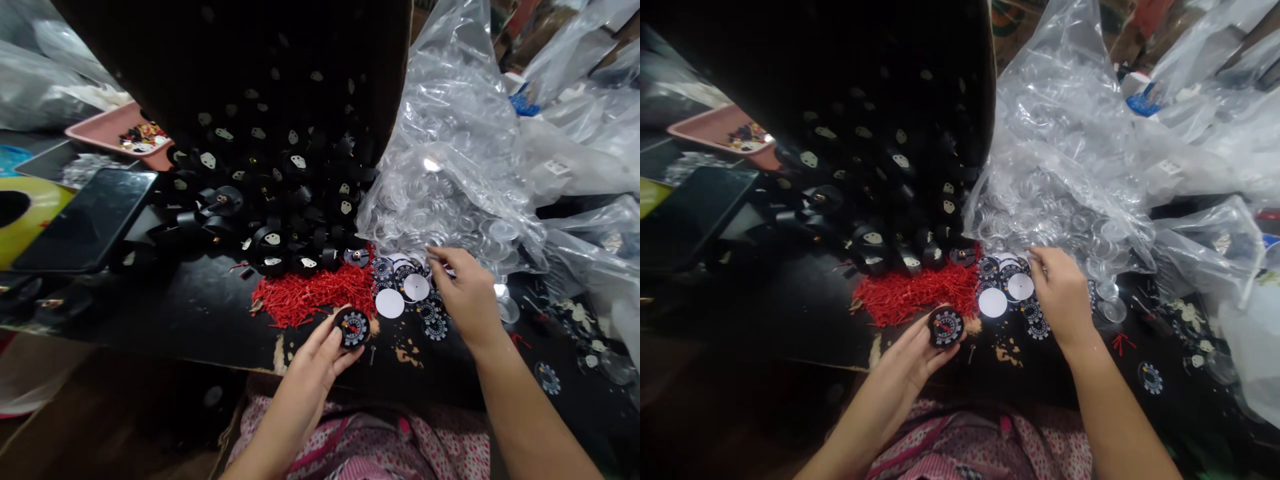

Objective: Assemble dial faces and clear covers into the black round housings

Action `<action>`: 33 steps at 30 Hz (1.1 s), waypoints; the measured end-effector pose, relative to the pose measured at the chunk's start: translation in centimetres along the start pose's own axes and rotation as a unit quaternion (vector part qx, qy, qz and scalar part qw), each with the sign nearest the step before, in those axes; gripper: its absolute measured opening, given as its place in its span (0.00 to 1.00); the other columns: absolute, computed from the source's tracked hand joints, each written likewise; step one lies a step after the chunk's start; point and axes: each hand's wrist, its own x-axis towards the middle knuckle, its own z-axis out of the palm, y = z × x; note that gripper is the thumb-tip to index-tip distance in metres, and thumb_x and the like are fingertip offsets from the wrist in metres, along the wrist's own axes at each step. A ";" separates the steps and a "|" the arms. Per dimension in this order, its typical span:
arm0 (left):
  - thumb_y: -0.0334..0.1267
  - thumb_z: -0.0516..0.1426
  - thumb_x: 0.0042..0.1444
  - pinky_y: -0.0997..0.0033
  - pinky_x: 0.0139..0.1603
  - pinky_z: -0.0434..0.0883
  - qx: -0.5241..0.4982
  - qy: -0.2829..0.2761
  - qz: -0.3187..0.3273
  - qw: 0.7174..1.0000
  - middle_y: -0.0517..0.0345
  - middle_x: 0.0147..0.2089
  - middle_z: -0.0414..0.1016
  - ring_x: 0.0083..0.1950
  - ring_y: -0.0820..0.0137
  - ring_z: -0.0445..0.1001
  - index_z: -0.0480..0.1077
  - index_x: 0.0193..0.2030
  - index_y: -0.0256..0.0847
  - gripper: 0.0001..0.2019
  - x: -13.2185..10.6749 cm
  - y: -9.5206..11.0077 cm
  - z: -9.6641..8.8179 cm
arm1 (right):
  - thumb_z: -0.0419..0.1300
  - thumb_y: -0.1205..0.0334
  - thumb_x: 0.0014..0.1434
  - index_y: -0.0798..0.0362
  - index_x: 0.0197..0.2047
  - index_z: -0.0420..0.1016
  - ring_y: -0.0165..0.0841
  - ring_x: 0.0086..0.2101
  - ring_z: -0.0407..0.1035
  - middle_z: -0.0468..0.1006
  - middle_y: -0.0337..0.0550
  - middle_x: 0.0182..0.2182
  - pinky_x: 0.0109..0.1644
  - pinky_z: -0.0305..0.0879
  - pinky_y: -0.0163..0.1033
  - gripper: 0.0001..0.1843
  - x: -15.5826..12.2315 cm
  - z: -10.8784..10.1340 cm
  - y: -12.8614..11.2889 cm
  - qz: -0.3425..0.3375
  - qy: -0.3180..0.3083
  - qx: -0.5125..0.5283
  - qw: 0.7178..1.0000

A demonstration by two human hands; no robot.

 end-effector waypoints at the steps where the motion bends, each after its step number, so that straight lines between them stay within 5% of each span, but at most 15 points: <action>1: 0.47 0.59 0.60 0.49 0.61 0.72 -0.020 -0.013 -0.023 0.999 0.52 0.54 0.81 0.56 0.57 0.78 0.76 0.53 0.46 0.16 0.1 0.1 0.2 | 0.56 0.64 0.66 0.53 0.50 0.77 0.39 0.46 0.75 0.82 0.49 0.45 0.54 0.70 0.48 0.12 -0.8 -0.2 -1.2 -0.016 0.010 0.026 0.999; 5: 0.49 0.58 0.61 0.53 0.61 0.72 -0.079 -0.016 -0.071 0.994 0.55 0.52 0.82 0.52 0.62 0.80 0.77 0.48 0.46 0.14 0.4 0.5 0.7 | 0.57 0.66 0.67 0.57 0.53 0.76 0.38 0.52 0.74 0.79 0.54 0.53 0.57 0.70 0.45 0.13 -4.2 -0.1 -6.0 -0.127 -0.069 0.132 0.981; 9: 0.50 0.58 0.61 0.51 0.60 0.73 -0.055 -0.034 -0.033 0.997 0.54 0.52 0.81 0.54 0.59 0.79 0.78 0.48 0.46 0.15 0.5 0.7 0.7 | 0.59 0.65 0.66 0.54 0.51 0.77 0.44 0.56 0.70 0.77 0.52 0.57 0.59 0.64 0.54 0.12 -5.5 0.0 -7.8 -0.188 -0.098 0.141 0.967; 13: 0.44 0.61 0.59 0.51 0.61 0.72 0.054 -0.034 0.029 0.998 0.56 0.58 0.78 0.59 0.57 0.76 0.76 0.52 0.49 0.14 0.2 0.2 0.5 | 0.57 0.62 0.68 0.49 0.49 0.76 0.39 0.47 0.73 0.82 0.43 0.44 0.52 0.63 0.49 0.10 -4.6 -0.3 -7.9 -0.081 -0.100 0.185 0.974; 16: 0.40 0.63 0.57 0.55 0.67 0.66 0.156 -0.055 0.075 0.983 0.56 0.62 0.75 0.65 0.59 0.71 0.74 0.57 0.49 0.20 -0.1 -0.4 0.3 | 0.50 0.54 0.71 0.51 0.37 0.73 0.35 0.35 0.70 0.78 0.41 0.32 0.40 0.62 0.42 0.15 -3.8 0.0 -8.2 0.018 -0.157 0.197 0.968; 21: 0.38 0.61 0.58 0.59 0.67 0.65 0.201 -0.088 0.091 0.971 0.54 0.61 0.77 0.64 0.61 0.72 0.74 0.56 0.47 0.18 -0.1 -1.1 0.3 | 0.43 0.58 0.72 0.49 0.24 0.57 0.32 0.24 0.58 0.65 0.37 0.20 0.33 0.52 0.40 0.23 -3.9 1.8 -8.8 -0.006 -0.107 0.125 0.986; 26: 0.41 0.60 0.60 0.58 0.66 0.66 0.202 -0.082 0.102 0.970 0.52 0.61 0.76 0.63 0.60 0.73 0.74 0.56 0.46 0.17 -0.1 -0.5 0.7 | 0.43 0.60 0.72 0.49 0.25 0.61 0.33 0.25 0.61 0.67 0.38 0.20 0.34 0.55 0.40 0.22 -4.3 2.5 -9.0 -0.009 -0.088 0.172 0.981; 30: 0.44 0.60 0.59 0.58 0.64 0.68 0.272 -0.068 0.078 0.957 0.53 0.57 0.79 0.60 0.58 0.74 0.75 0.55 0.47 0.17 -2.8 0.4 -3.4 | 0.48 0.53 0.71 0.49 0.27 0.66 0.32 0.26 0.66 0.71 0.36 0.22 0.32 0.58 0.37 0.21 -4.6 1.8 -8.8 0.009 -0.205 0.269 0.941; 33: 0.48 0.59 0.58 0.54 0.59 0.70 0.354 0.079 0.101 0.926 0.52 0.50 0.82 0.52 0.56 0.79 0.76 0.53 0.47 0.17 -6.1 0.9 -9.5 | 0.49 0.49 0.70 0.48 0.34 0.72 0.33 0.28 0.70 0.76 0.36 0.27 0.34 0.62 0.37 0.18 -4.9 1.2 -8.1 0.041 -0.255 0.314 0.914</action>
